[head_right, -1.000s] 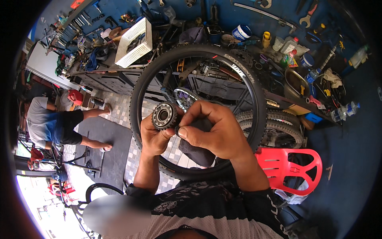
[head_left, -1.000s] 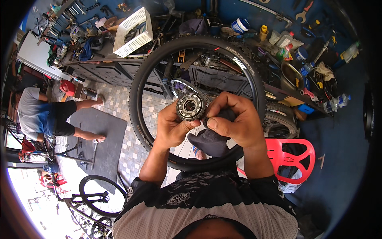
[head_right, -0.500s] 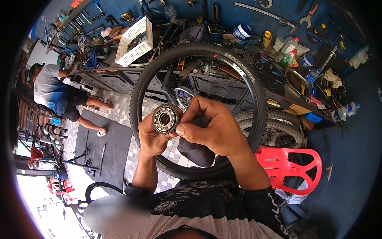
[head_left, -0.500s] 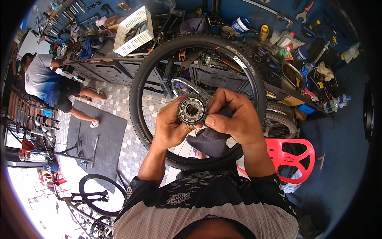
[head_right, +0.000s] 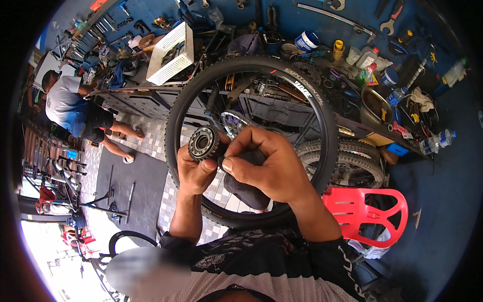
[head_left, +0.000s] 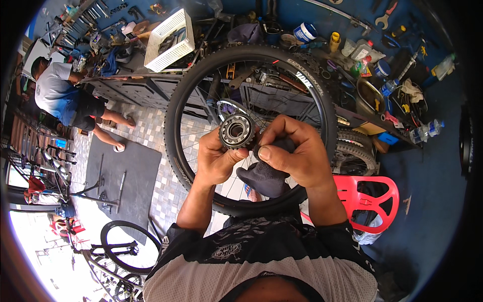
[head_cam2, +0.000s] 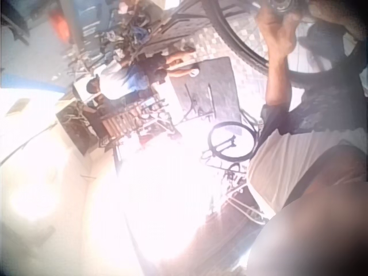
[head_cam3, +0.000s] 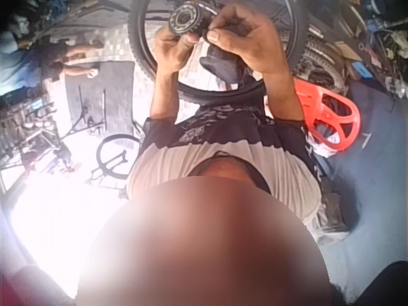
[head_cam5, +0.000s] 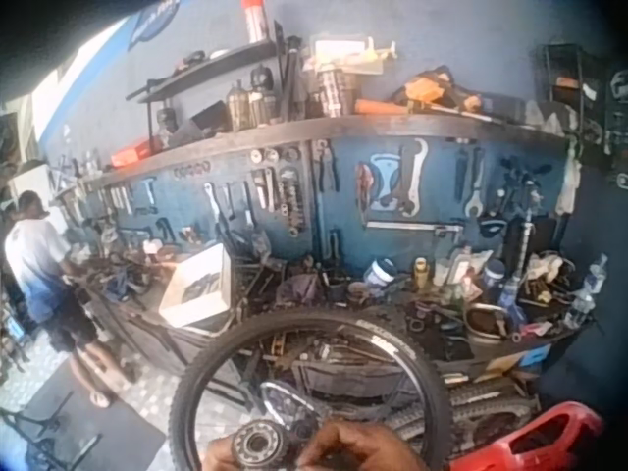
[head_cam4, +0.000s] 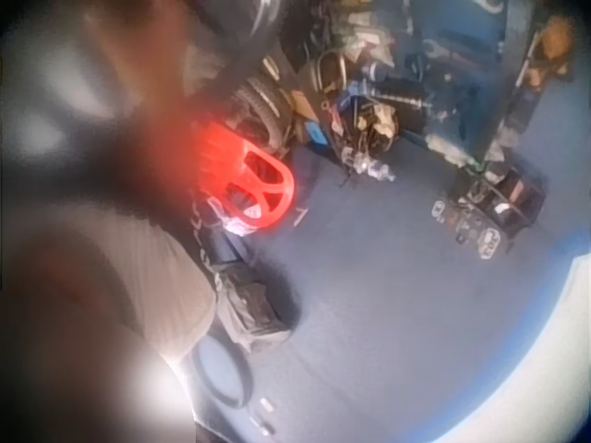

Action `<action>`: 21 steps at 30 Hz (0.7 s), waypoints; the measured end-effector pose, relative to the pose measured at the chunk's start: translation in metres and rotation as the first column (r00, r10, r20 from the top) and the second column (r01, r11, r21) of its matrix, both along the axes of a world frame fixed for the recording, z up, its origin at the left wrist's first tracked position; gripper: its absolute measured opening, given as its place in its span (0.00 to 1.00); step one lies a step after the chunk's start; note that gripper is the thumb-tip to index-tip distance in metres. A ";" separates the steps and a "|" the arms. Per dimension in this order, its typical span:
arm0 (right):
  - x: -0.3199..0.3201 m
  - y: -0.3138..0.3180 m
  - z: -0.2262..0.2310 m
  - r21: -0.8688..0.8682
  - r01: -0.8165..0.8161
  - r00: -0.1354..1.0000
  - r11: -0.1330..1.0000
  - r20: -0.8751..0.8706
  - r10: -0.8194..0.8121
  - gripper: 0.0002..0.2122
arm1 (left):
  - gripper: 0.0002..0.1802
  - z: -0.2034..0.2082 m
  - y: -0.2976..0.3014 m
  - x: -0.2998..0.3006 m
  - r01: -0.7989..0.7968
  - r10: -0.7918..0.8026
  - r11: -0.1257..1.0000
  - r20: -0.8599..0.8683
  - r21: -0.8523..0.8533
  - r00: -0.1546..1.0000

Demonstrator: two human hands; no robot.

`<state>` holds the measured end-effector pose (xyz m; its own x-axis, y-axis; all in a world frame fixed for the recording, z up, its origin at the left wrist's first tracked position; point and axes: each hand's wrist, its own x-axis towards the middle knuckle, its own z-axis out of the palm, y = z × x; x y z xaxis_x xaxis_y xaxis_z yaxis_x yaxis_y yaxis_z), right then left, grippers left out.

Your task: The person holds a bicycle wheel hub and repeatedly removes and replaces a small metal ring or seal with their fingers. They rotate the hub to inspect it from different angles while working in a cluttered workshop.

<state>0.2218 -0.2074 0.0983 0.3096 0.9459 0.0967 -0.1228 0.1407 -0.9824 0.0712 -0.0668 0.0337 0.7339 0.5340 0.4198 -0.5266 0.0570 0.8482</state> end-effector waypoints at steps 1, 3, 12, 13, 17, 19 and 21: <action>-0.001 0.000 0.000 0.013 0.015 1.000 1.000 0.005 -0.015 0.08 | 0.24 0.002 -0.001 0.001 -0.013 0.013 1.000 -0.011 0.009 1.000; -0.004 -0.001 0.002 0.032 0.032 0.999 0.999 -0.007 -0.032 0.07 | 0.23 0.003 -0.002 0.001 -0.025 0.026 1.000 -0.024 0.014 0.999; -0.006 0.001 0.011 0.016 0.037 0.997 0.999 -0.063 -0.036 0.09 | 0.23 0.015 -0.006 -0.001 -0.106 0.122 0.975 -0.076 0.194 0.990; -0.006 0.003 0.008 0.038 0.050 0.996 0.998 -0.069 -0.047 0.09 | 0.23 0.018 -0.005 -0.003 -0.116 0.142 0.966 -0.104 0.229 0.984; -0.002 0.005 0.002 0.026 0.034 0.994 0.999 -0.106 -0.031 0.09 | 0.24 0.017 -0.004 -0.003 -0.127 0.170 0.951 -0.134 0.283 0.976; -0.002 0.008 -0.001 0.077 0.044 0.997 0.996 -0.061 -0.039 0.09 | 0.25 0.017 -0.005 -0.002 -0.126 0.171 0.950 -0.137 0.287 0.976; -0.002 0.008 -0.002 0.102 0.052 0.998 0.993 -0.026 -0.049 0.08 | 0.25 0.017 -0.005 -0.002 -0.126 0.172 0.946 -0.133 0.300 0.976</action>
